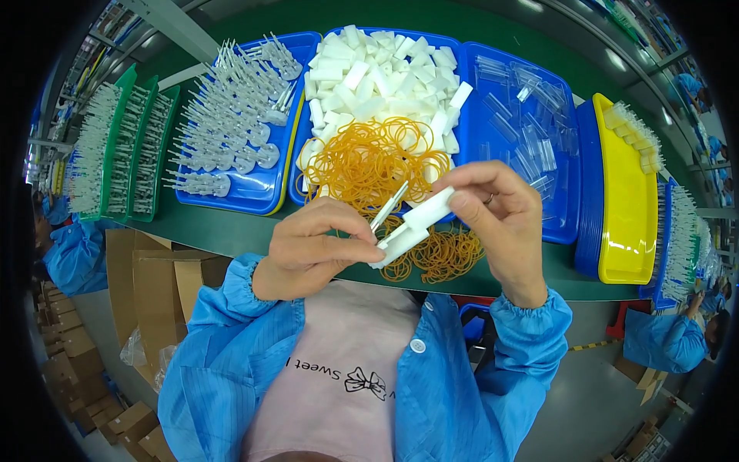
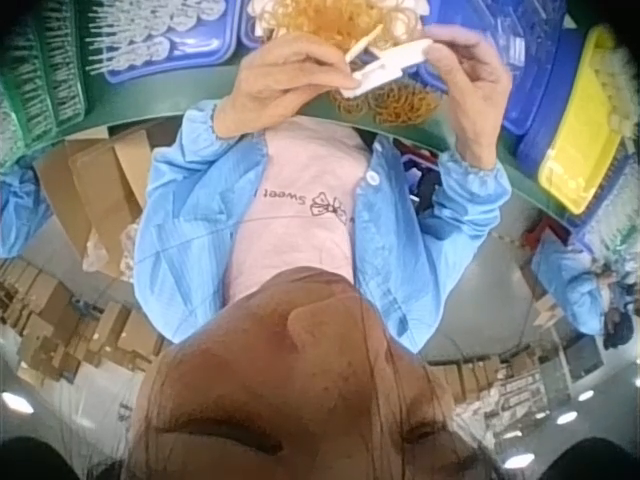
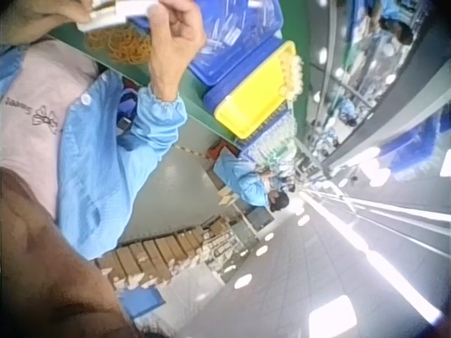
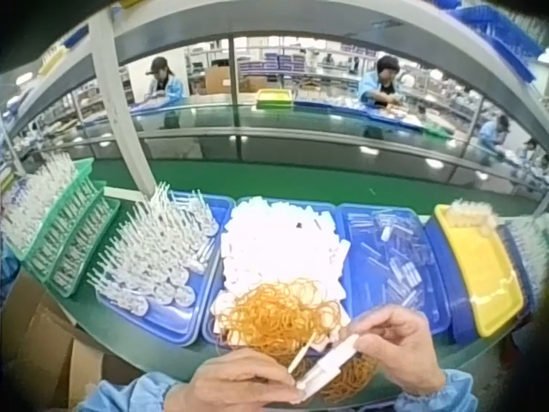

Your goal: The person assembles items by attaching foam blocks onto the prongs of a plastic base, sliding clear plastic tubes over the blocks, and securing the assembled piece with a rubber band.

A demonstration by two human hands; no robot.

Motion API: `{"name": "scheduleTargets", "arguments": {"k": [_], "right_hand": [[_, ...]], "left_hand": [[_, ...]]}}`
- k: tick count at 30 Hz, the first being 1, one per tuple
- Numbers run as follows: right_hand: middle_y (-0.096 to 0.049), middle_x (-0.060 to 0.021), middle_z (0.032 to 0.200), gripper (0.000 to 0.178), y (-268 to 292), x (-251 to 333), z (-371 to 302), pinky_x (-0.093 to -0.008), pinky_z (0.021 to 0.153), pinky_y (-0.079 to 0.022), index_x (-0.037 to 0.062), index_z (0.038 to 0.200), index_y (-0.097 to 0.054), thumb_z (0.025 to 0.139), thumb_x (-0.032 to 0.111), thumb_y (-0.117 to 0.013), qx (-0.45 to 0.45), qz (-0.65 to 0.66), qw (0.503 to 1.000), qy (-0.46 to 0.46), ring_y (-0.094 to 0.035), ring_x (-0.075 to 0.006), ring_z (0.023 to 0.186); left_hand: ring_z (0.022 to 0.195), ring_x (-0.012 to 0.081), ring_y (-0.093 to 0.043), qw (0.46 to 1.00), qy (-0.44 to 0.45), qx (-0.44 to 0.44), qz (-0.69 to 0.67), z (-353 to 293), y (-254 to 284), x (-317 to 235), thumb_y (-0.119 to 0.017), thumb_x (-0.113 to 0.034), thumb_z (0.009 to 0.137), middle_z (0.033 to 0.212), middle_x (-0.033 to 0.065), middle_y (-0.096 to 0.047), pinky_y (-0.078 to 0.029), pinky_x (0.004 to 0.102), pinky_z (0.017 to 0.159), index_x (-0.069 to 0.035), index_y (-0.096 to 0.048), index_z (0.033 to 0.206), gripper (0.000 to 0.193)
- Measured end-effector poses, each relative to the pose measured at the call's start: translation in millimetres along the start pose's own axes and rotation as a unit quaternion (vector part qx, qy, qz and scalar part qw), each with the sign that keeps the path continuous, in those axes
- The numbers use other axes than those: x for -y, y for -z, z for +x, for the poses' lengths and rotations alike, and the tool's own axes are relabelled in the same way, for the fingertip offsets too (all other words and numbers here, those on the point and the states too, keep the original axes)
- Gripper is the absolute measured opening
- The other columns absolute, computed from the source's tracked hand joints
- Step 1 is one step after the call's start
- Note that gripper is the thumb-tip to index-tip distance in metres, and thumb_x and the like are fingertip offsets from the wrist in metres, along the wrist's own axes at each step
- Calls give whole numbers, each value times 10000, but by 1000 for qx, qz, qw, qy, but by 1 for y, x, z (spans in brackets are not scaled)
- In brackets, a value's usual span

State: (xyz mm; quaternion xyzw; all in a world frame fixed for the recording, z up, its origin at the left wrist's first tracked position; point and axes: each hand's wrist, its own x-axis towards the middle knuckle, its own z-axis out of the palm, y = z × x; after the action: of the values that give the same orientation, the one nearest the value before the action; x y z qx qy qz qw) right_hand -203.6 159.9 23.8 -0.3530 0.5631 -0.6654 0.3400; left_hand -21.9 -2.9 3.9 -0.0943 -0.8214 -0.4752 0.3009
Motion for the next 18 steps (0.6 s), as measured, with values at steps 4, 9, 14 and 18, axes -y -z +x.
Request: {"name": "scheduleTargets", "arguments": {"k": [4, 9, 14, 18], "right_hand": [[-653, -147, 951, 118, -15, 5, -8, -318, 876, -490, -33, 975, -610, 861, -2, -613, 20, -48, 999, 16, -632, -183, 913], [-660, -127, 938, 96, -26, 2, -19, -366, 928, -458, -28, 934, -639, 839, -12, -633, 25, -42, 998, 27, -622, -225, 944], [-664, -122, 1020, 166, -7, 13, 7, -327, 871, -469, 6, 997, -661, 841, 15, -604, 128, -164, 978, 29, -617, -200, 970], [-622, -136, 1111, 289, 28, -15, 75, -360, 876, -459, 84, 1057, -664, 804, -14, -565, -1, -507, 834, 217, -585, -282, 1043]], "left_hand": [[827, 229, -614, 1000, -24, -20, 0, 0, -4, 3, -708, 53, 656, 933, 90, -626, -483, 309, 712, -56, -706, 976, 338], [851, 256, -603, 991, 71, -102, -38, -1, -13, -7, -691, 9, 724, 966, 81, -613, -500, 317, 761, -66, -660, 1071, 356], [869, 234, -615, 985, 157, -8, -77, -12, -2, 1, -719, -59, 767, 1008, 132, -613, -507, 318, 733, -14, -645, 1011, 259], [868, 190, -598, 969, 202, -70, -126, -7, -5, -5, -690, -10, 783, 936, 75, -615, -482, 299, 739, -32, -666, 933, 153]]}}
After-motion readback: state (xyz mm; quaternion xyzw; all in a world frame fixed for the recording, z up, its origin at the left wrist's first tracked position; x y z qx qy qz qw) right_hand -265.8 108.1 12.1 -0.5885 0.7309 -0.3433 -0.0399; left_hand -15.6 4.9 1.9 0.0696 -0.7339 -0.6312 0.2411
